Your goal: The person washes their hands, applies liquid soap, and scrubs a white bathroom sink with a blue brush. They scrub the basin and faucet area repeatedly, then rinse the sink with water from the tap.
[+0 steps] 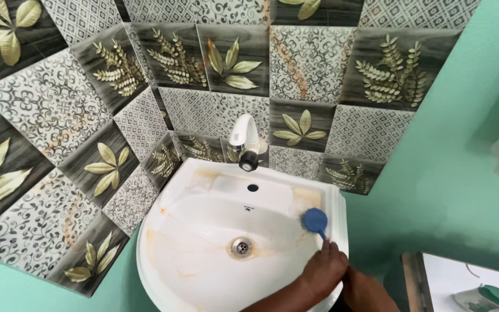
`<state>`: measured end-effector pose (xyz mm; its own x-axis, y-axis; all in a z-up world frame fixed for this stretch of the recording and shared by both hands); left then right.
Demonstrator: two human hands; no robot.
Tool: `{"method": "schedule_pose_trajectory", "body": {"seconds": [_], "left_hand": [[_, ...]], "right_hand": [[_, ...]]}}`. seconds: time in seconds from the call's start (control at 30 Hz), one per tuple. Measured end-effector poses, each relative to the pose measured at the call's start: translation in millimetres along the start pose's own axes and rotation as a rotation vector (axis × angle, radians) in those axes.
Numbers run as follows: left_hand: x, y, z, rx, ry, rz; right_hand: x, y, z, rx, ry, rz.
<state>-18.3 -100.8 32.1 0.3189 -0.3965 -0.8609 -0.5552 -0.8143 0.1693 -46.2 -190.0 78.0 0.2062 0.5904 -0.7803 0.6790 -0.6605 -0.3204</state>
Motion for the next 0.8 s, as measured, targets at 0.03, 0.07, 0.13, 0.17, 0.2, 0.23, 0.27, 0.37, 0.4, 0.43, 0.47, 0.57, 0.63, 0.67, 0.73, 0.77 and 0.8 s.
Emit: {"method": "schedule_pose_trajectory", "body": {"seconds": [0.03, 0.07, 0.13, 0.17, 0.2, 0.23, 0.27, 0.37, 0.4, 0.43, 0.47, 0.57, 0.63, 0.67, 0.73, 0.77, 0.8], "left_hand": [[4.6, -4.7, -5.5, -0.005, -0.027, -0.006], [10.3, -16.7, -18.1, -0.011, -0.052, -0.012], [21.4, -49.5, -47.1, -0.057, -0.099, -0.026], [26.4, -67.9, -62.3, -0.099, -0.12, -0.034], [29.2, -84.2, -69.2, -0.165, -0.105, -0.049], [30.6, -97.2, -71.2, -0.23, -0.09, -0.065], [29.2, -102.0, -75.1, -0.217, -0.075, -0.089], [25.6, -84.5, -55.6, -0.154, -0.122, -0.125], [27.4, -71.8, -44.7, -0.115, -0.192, -0.114], [23.1, -54.1, -31.2, -0.067, -0.17, -0.105], [17.9, -39.7, -22.1, -0.021, -0.148, -0.097], [1.6, -36.3, -18.0, 0.011, -0.091, 0.152], [0.9, -63.7, -35.4, -0.048, -0.087, 0.167], [-1.2, -85.4, -49.4, -0.067, -0.083, 0.205], [-1.5, -125.9, -66.9, -0.191, -0.083, 0.234], [0.2, -143.1, -71.6, -0.296, -0.087, 0.224], [-1.9, -145.8, -75.2, -0.274, -0.054, 0.146]], "right_hand": [[8.8, 12.1, -2.5, 0.185, -0.135, -0.028], [17.7, 23.2, -11.0, 0.37, -0.27, -0.053], [18.7, 21.8, -44.4, 0.481, -0.353, -0.117], [13.1, 13.5, -71.4, 0.407, -0.301, -0.157], [21.0, 18.6, -78.5, 0.64, -0.418, -0.245], [26.4, 19.9, -74.6, 0.872, -0.535, -0.333], [22.9, 16.3, -81.0, 0.866, -0.538, -0.329], [12.3, 5.8, -79.3, 0.622, -0.458, -0.264], [4.0, -1.1, -75.6, 0.389, -0.363, -0.202], [4.5, 2.3, -51.4, 0.434, -0.405, -0.152], [6.6, 7.5, -36.2, 0.476, -0.447, -0.102], [16.3, 18.1, -20.9, 0.592, -0.536, -0.008], [22.9, 15.5, -52.6, 0.513, -0.512, -0.006], [26.3, 12.7, -75.6, 0.497, -0.497, -0.016], [32.2, 1.7, -119.2, 0.442, -0.443, -0.042], [32.7, -3.3, -135.5, 0.404, -0.403, -0.059], [36.0, -0.1, -136.8, 0.509, -0.47, -0.118]]}}
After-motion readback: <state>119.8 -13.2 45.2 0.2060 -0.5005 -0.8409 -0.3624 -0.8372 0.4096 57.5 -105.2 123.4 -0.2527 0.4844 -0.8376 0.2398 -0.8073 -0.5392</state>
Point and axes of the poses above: each hand's wrist, its own z-axis away from the middle knuckle, its own x-axis out of the palm, y = z × x, the point moved 7 cm from there along -z, towards the middle knuckle, and after that the axes turned 10 degrees about -x, right-handed, at the moved point
